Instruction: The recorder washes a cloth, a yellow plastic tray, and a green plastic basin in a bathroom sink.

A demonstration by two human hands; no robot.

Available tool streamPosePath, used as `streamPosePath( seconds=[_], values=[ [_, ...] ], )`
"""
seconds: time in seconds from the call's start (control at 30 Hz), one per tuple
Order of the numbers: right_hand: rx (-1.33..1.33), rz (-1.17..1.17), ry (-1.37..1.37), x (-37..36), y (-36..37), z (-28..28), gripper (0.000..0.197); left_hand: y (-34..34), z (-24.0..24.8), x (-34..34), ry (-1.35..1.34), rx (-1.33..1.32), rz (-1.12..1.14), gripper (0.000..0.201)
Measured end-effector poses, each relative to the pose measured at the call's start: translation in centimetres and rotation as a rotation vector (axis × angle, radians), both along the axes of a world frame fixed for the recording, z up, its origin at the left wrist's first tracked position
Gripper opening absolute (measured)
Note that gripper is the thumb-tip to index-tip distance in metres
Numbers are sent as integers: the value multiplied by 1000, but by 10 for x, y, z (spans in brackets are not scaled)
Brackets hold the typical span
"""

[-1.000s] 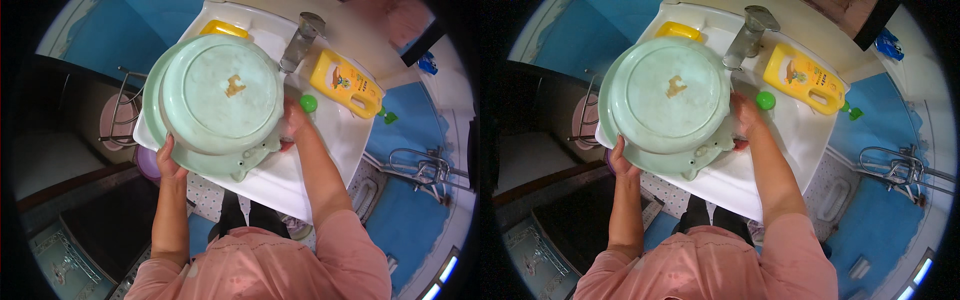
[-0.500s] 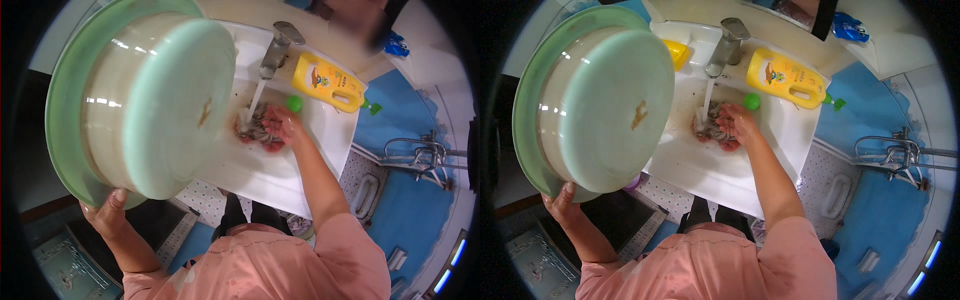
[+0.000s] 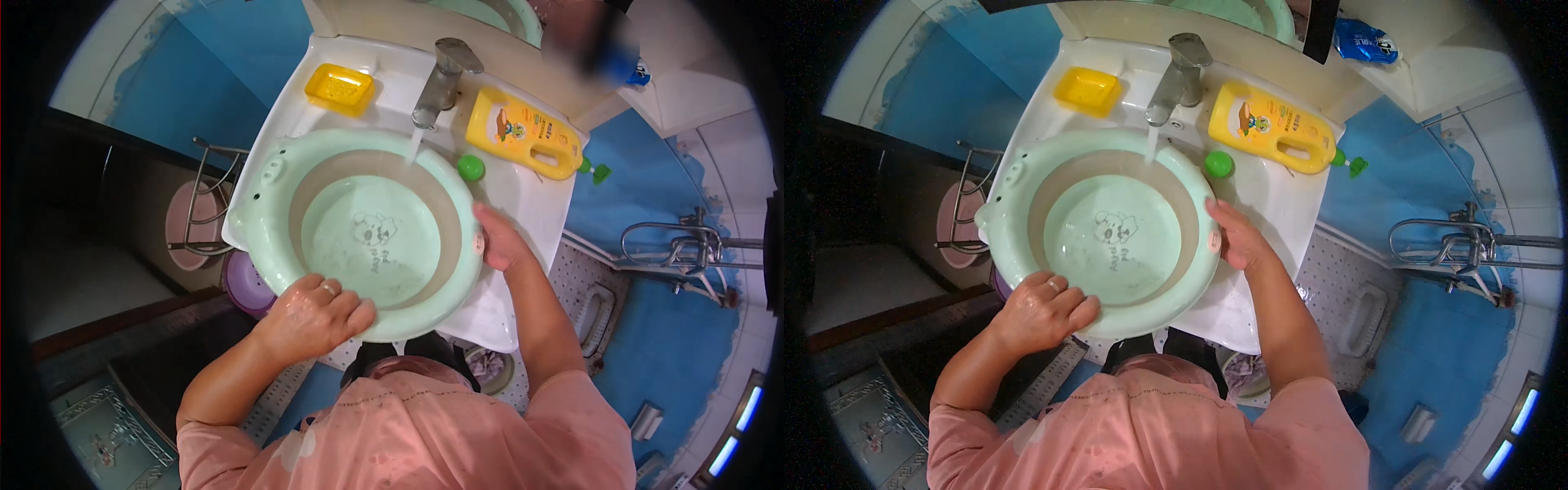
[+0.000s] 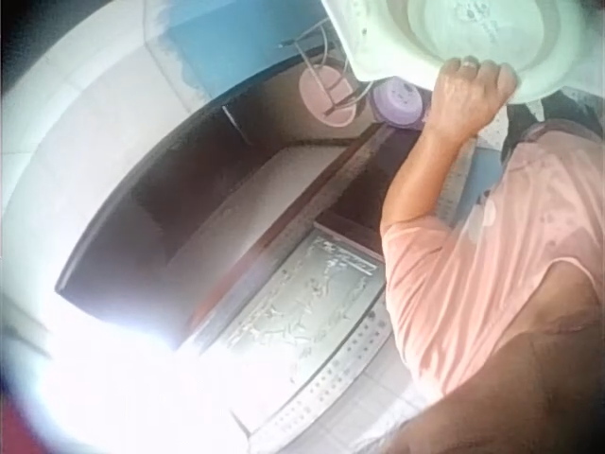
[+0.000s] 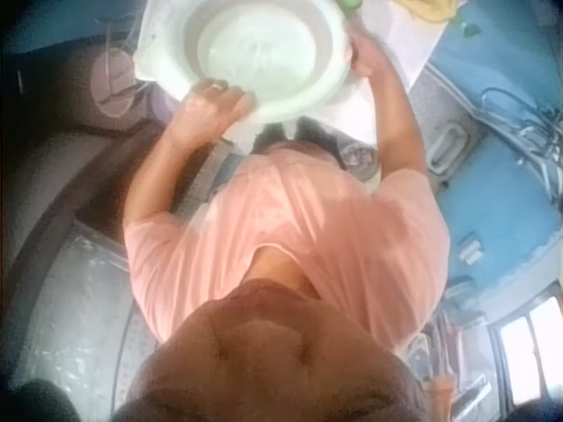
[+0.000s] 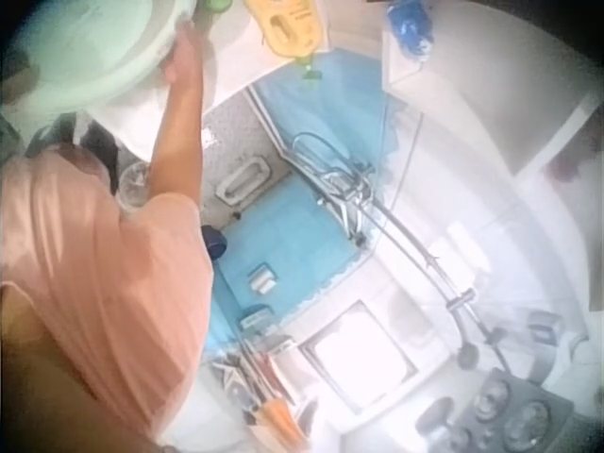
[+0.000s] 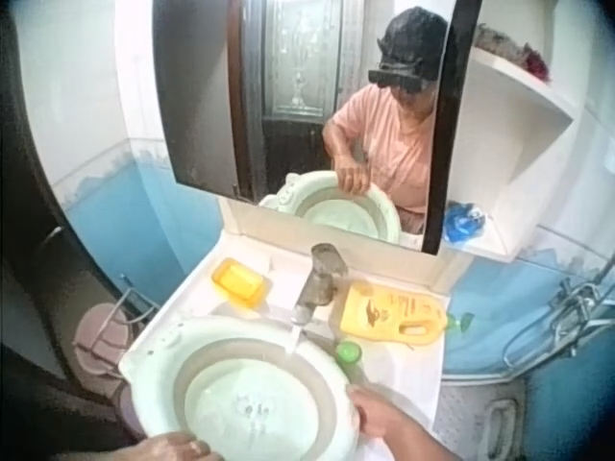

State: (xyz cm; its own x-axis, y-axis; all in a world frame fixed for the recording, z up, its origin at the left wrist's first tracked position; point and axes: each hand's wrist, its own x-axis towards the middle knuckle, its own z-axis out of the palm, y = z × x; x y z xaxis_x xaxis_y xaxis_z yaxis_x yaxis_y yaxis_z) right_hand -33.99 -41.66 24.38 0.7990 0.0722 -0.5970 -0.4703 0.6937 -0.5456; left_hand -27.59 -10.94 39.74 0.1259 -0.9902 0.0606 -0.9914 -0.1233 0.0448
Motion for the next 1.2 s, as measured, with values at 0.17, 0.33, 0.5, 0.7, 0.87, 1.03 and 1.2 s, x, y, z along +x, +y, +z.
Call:
streamPosePath(
  seconds=[0.17,0.33,0.5,0.7,0.87,1.03,1.2],
  values=[
    [-284,-89,-87,22,6,16,64,5,-49,7,-30,-30,58,18],
    [-377,-120,-183,41,-6,2,65,13,-60,-12,-43,-54,270,41],
    [-387,-120,-168,50,-7,-4,63,15,-71,-13,756,-820,932,74],
    [-170,-141,-230,73,11,-26,67,20,-77,14,1662,-1197,1236,52],
    [-76,-168,-309,95,17,-55,55,28,-77,24,1417,-1134,1187,47],
    [-229,-90,-244,83,12,-5,44,31,-88,27,1576,-1300,1342,45],
    [-415,-17,-144,41,-24,39,46,25,-94,13,1960,-1211,1475,43]
  ],
)
